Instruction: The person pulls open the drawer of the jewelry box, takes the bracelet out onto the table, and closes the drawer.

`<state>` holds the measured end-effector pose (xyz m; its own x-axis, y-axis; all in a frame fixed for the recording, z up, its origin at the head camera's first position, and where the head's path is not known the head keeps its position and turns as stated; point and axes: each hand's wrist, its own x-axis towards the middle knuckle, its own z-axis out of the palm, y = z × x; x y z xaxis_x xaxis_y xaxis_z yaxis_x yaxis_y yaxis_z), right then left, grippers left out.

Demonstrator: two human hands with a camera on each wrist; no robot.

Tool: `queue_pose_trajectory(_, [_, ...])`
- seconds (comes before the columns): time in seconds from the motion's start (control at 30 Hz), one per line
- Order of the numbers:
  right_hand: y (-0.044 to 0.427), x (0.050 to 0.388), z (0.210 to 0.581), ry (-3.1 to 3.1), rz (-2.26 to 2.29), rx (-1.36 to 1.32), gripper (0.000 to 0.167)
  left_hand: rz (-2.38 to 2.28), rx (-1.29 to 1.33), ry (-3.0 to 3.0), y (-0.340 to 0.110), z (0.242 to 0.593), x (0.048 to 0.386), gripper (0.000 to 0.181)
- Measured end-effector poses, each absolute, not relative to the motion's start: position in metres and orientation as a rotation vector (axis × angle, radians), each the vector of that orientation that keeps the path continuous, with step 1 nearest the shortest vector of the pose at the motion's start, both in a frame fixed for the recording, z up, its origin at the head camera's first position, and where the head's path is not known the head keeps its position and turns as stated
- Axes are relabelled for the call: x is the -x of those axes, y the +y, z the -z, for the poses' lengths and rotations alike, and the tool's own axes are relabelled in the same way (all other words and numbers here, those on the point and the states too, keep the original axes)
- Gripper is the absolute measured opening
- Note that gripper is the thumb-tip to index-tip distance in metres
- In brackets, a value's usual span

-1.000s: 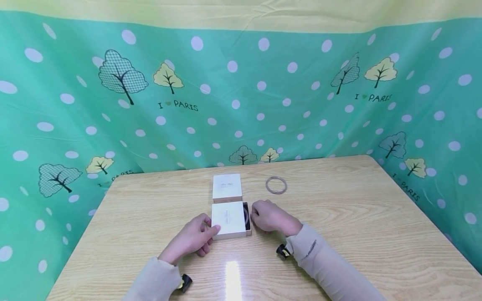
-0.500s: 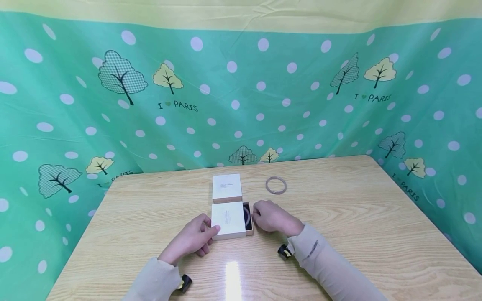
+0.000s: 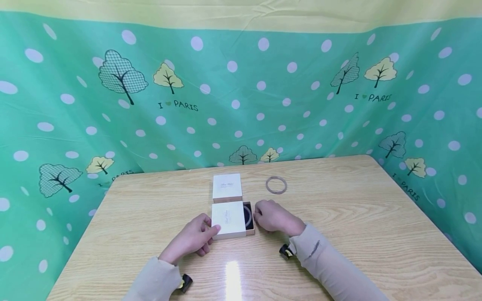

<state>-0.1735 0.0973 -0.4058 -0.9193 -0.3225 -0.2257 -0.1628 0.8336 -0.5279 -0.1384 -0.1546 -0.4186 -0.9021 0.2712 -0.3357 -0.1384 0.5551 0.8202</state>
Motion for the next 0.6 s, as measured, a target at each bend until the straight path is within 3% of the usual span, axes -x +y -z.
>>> queue_pose_trajectory(0.6, [0.1017, 0.1747, 0.4082, 2.702, 0.753, 0.362, 0.025, -1.296, -0.106, 2.368, -0.1549, 0.4192, 0.1383, 0.040])
